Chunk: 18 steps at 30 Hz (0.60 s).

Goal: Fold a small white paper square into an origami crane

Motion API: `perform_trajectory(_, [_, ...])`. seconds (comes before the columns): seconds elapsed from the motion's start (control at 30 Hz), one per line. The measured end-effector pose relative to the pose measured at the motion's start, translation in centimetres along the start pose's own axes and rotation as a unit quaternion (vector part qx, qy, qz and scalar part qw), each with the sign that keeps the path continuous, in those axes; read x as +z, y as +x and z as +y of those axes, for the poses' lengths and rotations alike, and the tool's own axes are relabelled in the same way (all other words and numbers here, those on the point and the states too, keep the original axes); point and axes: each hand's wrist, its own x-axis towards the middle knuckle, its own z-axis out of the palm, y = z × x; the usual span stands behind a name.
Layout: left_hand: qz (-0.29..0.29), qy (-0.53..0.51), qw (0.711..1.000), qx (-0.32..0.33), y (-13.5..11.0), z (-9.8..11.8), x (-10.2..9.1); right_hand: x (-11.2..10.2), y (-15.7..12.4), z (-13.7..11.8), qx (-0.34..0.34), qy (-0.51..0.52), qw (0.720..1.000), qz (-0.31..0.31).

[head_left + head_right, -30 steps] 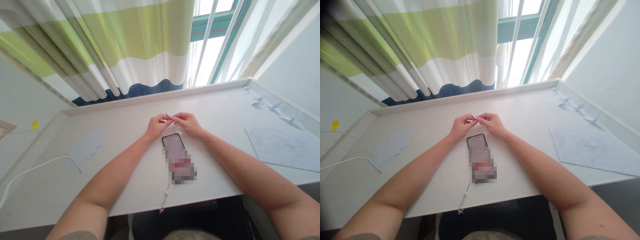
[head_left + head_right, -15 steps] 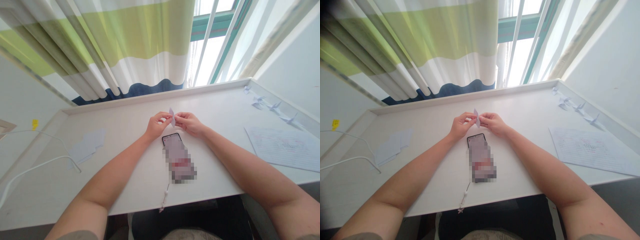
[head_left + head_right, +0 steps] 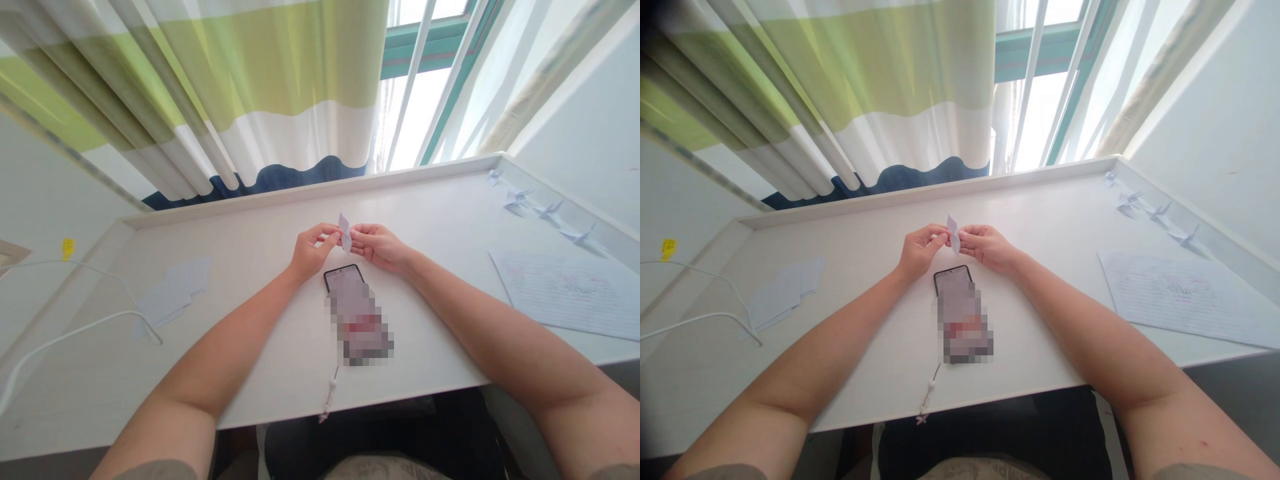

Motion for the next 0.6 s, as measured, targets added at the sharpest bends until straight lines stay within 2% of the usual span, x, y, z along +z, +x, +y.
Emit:
perform_trajectory(0.43, [0.029, -0.017, 0.999, -0.004, 0.05, -0.23, 0.10, 0.20, -0.28, -0.16, 0.017, 0.017, 1.000, -0.014])
perform_trajectory(0.6, [0.022, 0.030, 0.999, -0.011, 0.06, 0.08, 0.06, 0.25, -0.14, 0.06, 0.000, 0.026, 1.000, 0.008])
